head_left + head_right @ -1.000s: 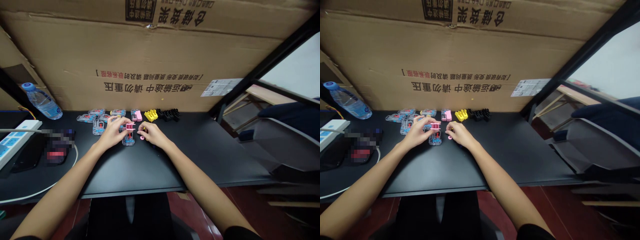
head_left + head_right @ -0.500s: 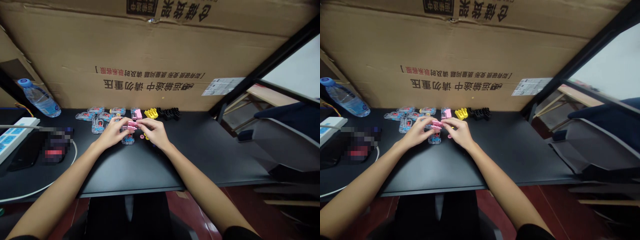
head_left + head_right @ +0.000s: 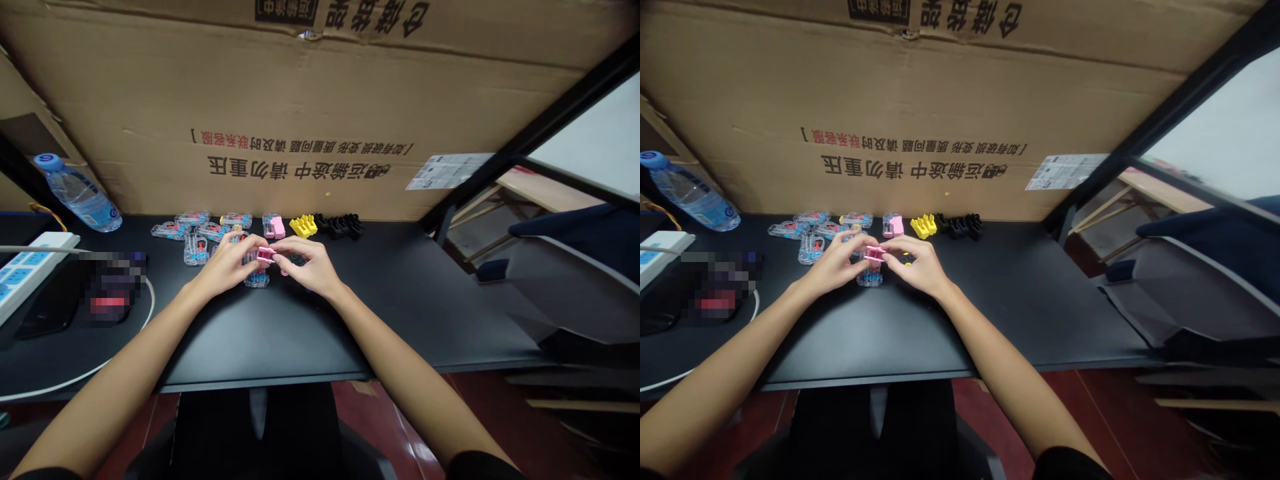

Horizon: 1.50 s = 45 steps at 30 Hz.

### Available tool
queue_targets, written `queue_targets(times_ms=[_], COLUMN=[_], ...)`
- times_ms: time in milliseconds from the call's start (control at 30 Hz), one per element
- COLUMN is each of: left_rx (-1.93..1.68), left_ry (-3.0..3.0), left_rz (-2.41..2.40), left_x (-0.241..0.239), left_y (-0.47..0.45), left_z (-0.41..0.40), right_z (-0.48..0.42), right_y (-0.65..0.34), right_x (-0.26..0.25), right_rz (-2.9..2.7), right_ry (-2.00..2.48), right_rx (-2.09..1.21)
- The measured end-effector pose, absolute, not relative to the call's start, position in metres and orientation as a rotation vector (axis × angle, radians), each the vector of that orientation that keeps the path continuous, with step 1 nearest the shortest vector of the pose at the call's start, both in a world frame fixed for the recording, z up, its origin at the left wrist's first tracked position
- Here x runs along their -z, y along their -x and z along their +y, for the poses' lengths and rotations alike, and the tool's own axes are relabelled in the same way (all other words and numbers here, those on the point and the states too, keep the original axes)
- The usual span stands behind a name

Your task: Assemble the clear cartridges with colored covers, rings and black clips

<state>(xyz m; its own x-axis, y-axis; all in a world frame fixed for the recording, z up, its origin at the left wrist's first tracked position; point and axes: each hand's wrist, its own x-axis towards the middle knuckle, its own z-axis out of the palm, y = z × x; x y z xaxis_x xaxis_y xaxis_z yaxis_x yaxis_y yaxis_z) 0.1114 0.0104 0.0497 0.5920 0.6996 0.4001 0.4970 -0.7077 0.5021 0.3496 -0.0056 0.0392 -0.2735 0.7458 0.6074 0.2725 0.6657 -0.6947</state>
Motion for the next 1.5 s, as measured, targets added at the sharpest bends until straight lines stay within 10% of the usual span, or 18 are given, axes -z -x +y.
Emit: queue_targets(times_ms=[1500], left_rx=[-0.938], left_ry=[-2.576], left_rz=[1.04], left_x=[-0.05], left_y=[-0.112], left_z=[0.01], right_z=[0.001], right_y=[-0.362], right_x=[-0.045], right_rz=[-1.951], right_ry=[0.848], right_rx=[-0.42])
